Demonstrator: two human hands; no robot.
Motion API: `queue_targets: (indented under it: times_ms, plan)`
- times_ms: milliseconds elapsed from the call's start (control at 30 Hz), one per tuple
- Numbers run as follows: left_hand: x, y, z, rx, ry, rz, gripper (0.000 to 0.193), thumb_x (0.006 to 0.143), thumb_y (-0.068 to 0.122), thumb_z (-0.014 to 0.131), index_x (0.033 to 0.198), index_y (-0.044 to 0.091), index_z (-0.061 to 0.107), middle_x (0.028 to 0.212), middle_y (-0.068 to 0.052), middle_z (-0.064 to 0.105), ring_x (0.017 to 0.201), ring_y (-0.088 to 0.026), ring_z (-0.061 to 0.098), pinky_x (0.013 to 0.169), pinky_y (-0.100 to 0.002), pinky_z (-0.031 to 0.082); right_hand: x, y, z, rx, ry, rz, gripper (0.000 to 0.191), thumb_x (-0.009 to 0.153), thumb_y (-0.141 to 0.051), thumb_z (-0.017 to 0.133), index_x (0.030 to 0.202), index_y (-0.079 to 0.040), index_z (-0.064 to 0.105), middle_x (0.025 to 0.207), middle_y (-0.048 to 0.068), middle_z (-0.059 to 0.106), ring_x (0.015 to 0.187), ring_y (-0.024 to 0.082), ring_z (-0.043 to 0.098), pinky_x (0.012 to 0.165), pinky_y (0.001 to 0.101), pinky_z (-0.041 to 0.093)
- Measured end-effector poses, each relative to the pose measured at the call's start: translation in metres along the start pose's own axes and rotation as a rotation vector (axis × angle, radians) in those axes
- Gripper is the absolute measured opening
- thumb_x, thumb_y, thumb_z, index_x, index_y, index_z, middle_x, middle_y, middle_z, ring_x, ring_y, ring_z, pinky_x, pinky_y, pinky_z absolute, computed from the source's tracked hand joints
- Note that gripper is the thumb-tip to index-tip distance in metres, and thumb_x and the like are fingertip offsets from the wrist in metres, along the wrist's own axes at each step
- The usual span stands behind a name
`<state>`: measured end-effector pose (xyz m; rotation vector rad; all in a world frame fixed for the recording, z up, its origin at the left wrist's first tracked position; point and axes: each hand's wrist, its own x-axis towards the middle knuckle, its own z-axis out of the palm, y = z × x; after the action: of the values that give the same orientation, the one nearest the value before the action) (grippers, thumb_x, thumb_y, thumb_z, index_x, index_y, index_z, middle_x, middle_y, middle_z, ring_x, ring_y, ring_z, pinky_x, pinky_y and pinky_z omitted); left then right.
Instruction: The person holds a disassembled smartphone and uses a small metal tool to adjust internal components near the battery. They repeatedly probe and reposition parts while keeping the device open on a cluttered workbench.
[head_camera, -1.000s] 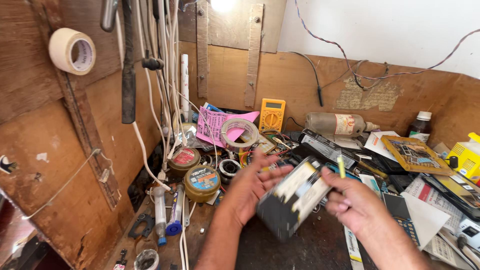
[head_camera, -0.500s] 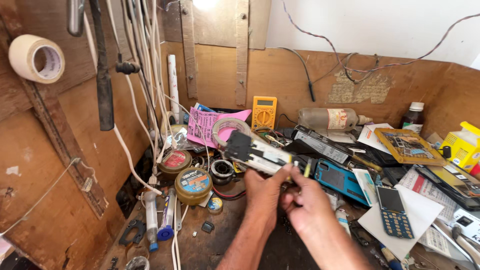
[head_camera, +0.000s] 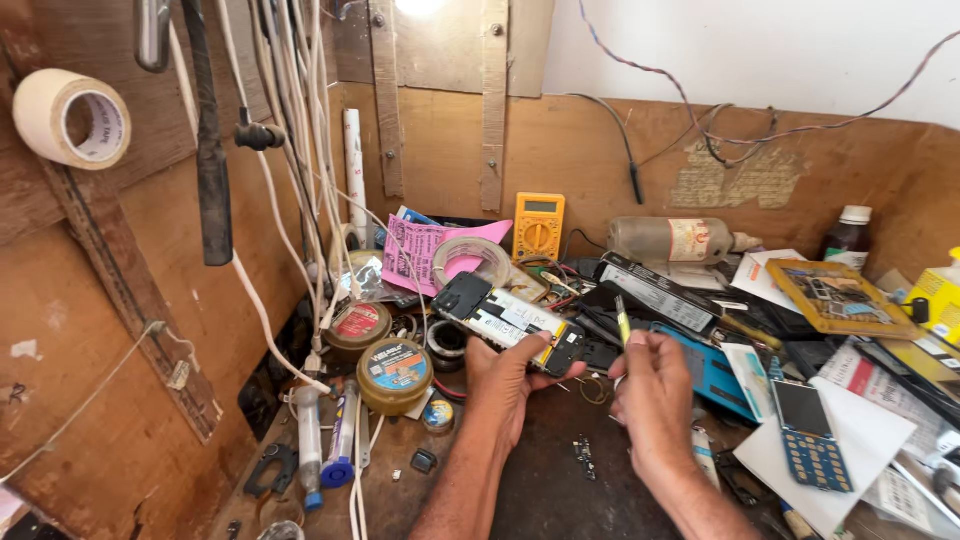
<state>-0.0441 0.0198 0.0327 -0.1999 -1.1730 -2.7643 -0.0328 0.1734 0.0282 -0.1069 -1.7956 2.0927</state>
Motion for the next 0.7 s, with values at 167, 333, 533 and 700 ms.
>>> queue_targets:
  times_ms: [167,333,533,700]
  plan:
    - [-0.003,0.002,0.001,0.042,-0.026,-0.026,0.045,0.079,-0.003,0.075,0.120,-0.002,0.058,0.103,-0.014,0.070,0.085,-0.022,0.073,0.062,-0.038,0.069,0.007,0.002,-0.003,-0.114,-0.056,-0.196,0.027,0.097,-0.005,0.053,0.124,-0.007,0.053,0.080,0.005,0.061,0.053,0.007,0.049,0.041,0.0237,0.042]
    - [-0.004,0.002,0.001,0.124,0.000,-0.038,0.045,0.076,-0.006,0.077,0.117,0.003,0.059,0.100,-0.011,0.072,0.081,-0.020,0.073,0.060,-0.034,0.065,0.001,0.007,-0.005,-0.112,-0.114,-0.254,0.024,0.104,-0.003,0.055,0.121,0.004,0.071,0.087,0.008,0.060,0.062,0.009,0.051,0.050,0.0258,0.045]
    - [-0.003,0.000,-0.001,0.135,-0.013,-0.074,0.040,0.077,-0.006,0.076,0.114,-0.001,0.063,0.097,-0.011,0.074,0.078,-0.019,0.073,0.059,-0.031,0.064,-0.002,-0.002,-0.012,0.098,-0.259,-0.162,0.049,0.090,0.001,0.055,0.140,-0.001,0.058,0.099,0.002,0.063,0.081,0.008,0.063,0.075,0.0208,0.053]
    - [-0.001,0.001,-0.010,0.130,0.026,-0.107,0.040,0.078,-0.004,0.075,0.117,-0.002,0.063,0.101,-0.012,0.075,0.080,-0.022,0.074,0.059,-0.033,0.064,-0.001,0.005,-0.010,-0.073,-0.241,-0.313,0.054,0.090,-0.005,0.068,0.142,-0.003,0.054,0.104,0.006,0.062,0.094,0.012,0.066,0.089,0.0281,0.058]
